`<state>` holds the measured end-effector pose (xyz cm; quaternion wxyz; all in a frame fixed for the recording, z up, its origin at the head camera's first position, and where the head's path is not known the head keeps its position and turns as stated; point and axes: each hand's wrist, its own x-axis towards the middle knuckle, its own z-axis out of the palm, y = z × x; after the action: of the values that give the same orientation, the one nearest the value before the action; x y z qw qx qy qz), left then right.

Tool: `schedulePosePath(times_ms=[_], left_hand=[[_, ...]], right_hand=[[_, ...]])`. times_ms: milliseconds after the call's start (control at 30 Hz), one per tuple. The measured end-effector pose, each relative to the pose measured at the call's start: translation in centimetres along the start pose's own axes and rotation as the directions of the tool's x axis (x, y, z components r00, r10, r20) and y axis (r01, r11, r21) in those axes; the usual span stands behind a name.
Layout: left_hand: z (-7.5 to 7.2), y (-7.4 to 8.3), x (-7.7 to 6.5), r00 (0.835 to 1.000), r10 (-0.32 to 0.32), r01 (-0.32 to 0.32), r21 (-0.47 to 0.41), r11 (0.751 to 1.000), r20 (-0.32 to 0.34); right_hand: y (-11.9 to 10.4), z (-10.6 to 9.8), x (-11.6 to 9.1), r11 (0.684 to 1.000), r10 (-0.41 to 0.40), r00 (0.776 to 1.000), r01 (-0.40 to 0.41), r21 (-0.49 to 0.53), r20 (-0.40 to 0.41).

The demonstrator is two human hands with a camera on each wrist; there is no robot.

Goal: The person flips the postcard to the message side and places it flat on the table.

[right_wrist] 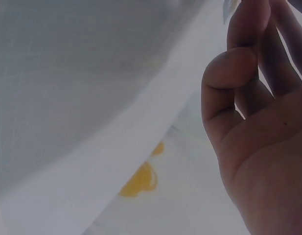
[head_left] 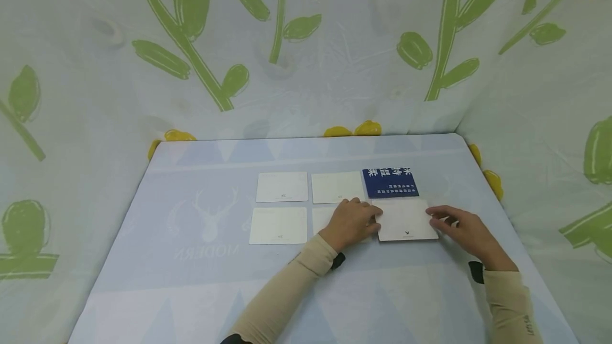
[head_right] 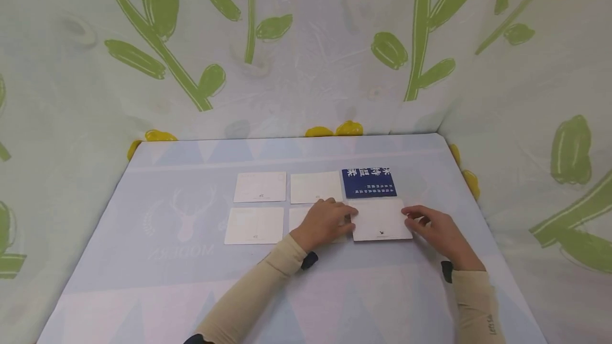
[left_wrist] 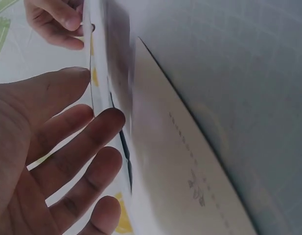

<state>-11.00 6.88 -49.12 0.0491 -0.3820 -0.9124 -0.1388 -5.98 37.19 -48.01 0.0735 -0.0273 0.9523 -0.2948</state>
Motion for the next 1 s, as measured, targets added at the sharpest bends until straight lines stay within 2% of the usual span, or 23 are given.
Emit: schedulePosePath(times_ms=[300, 633, 1000], left_hand=[[0.49, -0.06, -0.02, 1.000, -0.008, 0.008, -0.026, 1.000, 0.011], [0.73, -0.18, -0.10, 1.000, -0.014, 0.015, -0.023, 1.000, 0.020], [0.70, -0.10, -0.19, 1.000, -0.019, 0.019, -0.031, 0.999, 0.017]], right_hand=[[-0.21, 0.32, 0.07, 0.999, 0.034, 0.998, -0.035, 0.009, 0.056], [-0.08, 0.58, -0.14, 0.998, 0.062, 0.996, -0.063, 0.005, 0.067], [-0.42, 0.37, -0.65, 1.000, 0.011, 0.999, -0.010, -0.006, 0.050]])
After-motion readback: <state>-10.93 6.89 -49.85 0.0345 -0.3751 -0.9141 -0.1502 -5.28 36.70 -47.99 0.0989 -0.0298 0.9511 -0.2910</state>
